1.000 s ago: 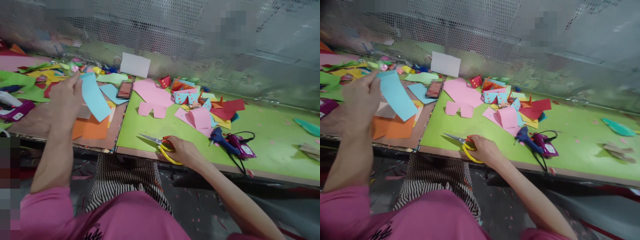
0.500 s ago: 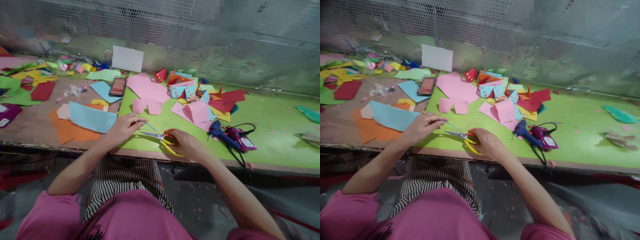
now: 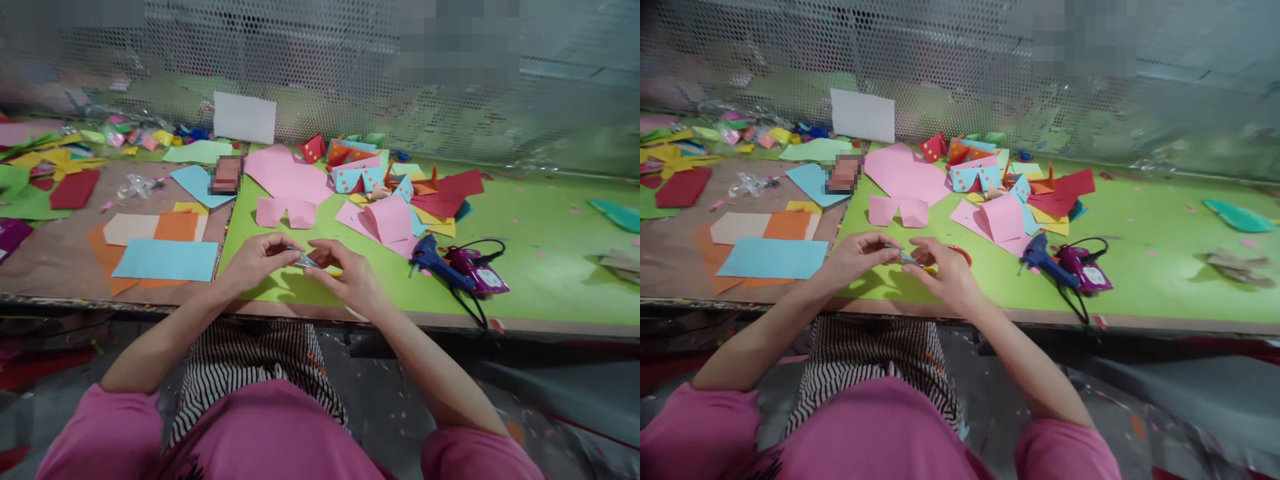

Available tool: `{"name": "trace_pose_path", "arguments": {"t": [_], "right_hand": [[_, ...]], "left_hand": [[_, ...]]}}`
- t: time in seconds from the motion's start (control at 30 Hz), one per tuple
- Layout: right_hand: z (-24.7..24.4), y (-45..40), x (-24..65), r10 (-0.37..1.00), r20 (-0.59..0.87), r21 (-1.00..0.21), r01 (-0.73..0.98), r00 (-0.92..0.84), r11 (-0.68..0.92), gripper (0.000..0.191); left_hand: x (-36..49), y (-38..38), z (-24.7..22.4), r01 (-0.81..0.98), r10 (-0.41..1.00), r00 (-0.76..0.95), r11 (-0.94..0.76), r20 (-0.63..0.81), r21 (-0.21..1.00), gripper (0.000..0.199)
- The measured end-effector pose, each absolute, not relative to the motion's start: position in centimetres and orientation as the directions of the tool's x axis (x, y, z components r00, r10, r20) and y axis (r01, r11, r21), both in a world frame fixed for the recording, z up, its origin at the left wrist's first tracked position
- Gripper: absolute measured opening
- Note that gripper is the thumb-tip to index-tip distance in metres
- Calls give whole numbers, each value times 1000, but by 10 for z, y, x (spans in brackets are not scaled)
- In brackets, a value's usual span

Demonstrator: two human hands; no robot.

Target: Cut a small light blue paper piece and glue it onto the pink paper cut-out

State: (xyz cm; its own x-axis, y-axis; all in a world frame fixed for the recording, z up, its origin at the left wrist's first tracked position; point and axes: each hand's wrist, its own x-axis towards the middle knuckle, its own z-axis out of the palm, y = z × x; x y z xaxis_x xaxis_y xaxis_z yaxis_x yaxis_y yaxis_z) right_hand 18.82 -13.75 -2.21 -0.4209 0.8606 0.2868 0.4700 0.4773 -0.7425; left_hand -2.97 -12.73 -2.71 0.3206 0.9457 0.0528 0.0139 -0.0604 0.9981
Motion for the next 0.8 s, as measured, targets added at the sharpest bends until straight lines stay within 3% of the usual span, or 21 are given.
{"name": "trace_pose_path", "arguments": {"t": [0.07,0.17,0.27,0.33,0.4,0.47,0.57,0.8], "right_hand": [[-24,-142,183,857,366,-703,495,-364,511,20],[-21,-147,180,785,523,-542,581,-332,607,12],[-17,-150,180,574,718,-180,692,-393,699,9],[-15,-153,180,423,763,79,719,-489,690,15],[-14,-156,178,331,738,246,692,-588,679,19],[-12,-161,176,286,691,327,640,-664,696,19],[-12,-167,173,263,645,332,573,-717,749,21],[-17,-166,173,454,681,-39,591,-574,806,9]], "left_hand": [[-28,-128,-29,-10,947,318,-34,35,999,22],[-27,-129,-32,-114,959,281,80,-45,990,23],[-25,-132,-33,-218,935,282,280,-214,935,27],[-23,-137,-32,-229,891,357,373,-279,899,36],[-22,-142,-30,-229,867,410,399,-284,888,43],[-22,-145,-27,-244,874,400,391,-275,887,45],[-24,-148,-23,-256,889,364,382,-278,888,43],[-30,-153,-21,-239,879,343,421,-330,875,46]]}}
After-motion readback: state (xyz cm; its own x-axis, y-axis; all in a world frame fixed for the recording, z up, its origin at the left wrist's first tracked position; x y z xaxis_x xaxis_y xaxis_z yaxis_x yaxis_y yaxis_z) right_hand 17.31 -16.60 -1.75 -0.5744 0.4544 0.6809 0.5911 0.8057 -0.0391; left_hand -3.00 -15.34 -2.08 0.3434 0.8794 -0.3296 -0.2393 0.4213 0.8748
